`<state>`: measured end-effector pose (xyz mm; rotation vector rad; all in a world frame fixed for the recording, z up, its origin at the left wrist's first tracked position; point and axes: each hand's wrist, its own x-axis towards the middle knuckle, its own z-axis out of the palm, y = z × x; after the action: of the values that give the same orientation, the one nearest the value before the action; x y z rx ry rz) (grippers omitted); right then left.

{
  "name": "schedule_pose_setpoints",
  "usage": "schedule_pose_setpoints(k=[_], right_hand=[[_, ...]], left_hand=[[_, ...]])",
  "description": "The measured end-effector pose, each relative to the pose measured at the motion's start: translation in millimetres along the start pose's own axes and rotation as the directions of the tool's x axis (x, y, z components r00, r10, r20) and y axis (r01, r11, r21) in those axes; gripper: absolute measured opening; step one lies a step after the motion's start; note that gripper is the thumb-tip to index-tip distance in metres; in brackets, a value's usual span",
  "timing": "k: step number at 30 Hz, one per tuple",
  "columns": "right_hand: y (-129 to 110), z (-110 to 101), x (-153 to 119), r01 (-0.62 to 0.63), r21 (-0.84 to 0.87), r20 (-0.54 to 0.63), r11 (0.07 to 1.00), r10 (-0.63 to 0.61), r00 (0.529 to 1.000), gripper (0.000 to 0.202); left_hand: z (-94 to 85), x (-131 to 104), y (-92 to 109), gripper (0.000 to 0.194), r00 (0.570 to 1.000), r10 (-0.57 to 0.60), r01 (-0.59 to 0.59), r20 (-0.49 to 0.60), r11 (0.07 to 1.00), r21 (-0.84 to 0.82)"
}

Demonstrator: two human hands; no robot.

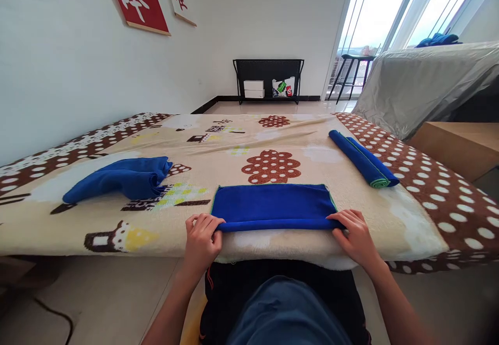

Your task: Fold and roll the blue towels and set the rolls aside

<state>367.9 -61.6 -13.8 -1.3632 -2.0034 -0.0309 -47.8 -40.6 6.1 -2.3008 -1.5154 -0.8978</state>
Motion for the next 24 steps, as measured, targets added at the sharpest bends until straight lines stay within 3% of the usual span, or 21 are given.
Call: schedule_pose_setpoints(k=[4,8,11,13,16,19,24], right_hand=[[-4,-3,4,-0.034,-0.066,0.069,0.997,0.039,0.997,0.023],[-23,14,19,-0.106,-0.306,0.006,0.946,0.113,0.994,0.029],[-52,34,33,-0.005,-0.256,0.073,0.967,0.024,0.997,0.04],[-71,47,42,0.09,-0.152,0.14,0.984,-0.069,0.988,0.042],[-86,58,50,0.115,-0.092,0.159,0.989,-0.099,0.982,0.039],[-72,56,47,0.064,-0.156,0.12,0.986,-0.045,0.992,0.044],[-13,34,23,-0.062,-0.295,0.004,0.954,0.066,0.998,0.047]], left_hand=[[-6.3,5,0,0.028,0.991,-0.076,0.068,0.112,0.995,0.073],[2.5,15,18,0.036,0.983,-0.172,0.155,0.068,0.966,0.207],[16.5,25,49,0.047,0.989,-0.008,-0.002,0.146,0.998,0.069],[27.1,32,72,0.047,0.961,0.151,-0.137,0.234,0.988,-0.073],[39.9,40,93,0.043,0.934,0.205,-0.171,0.293,0.976,-0.136],[43.1,40,85,0.047,0.95,0.083,-0.073,0.3,0.996,-0.047],[29.1,22,28,0.048,0.963,-0.181,0.153,0.2,0.977,0.146]])
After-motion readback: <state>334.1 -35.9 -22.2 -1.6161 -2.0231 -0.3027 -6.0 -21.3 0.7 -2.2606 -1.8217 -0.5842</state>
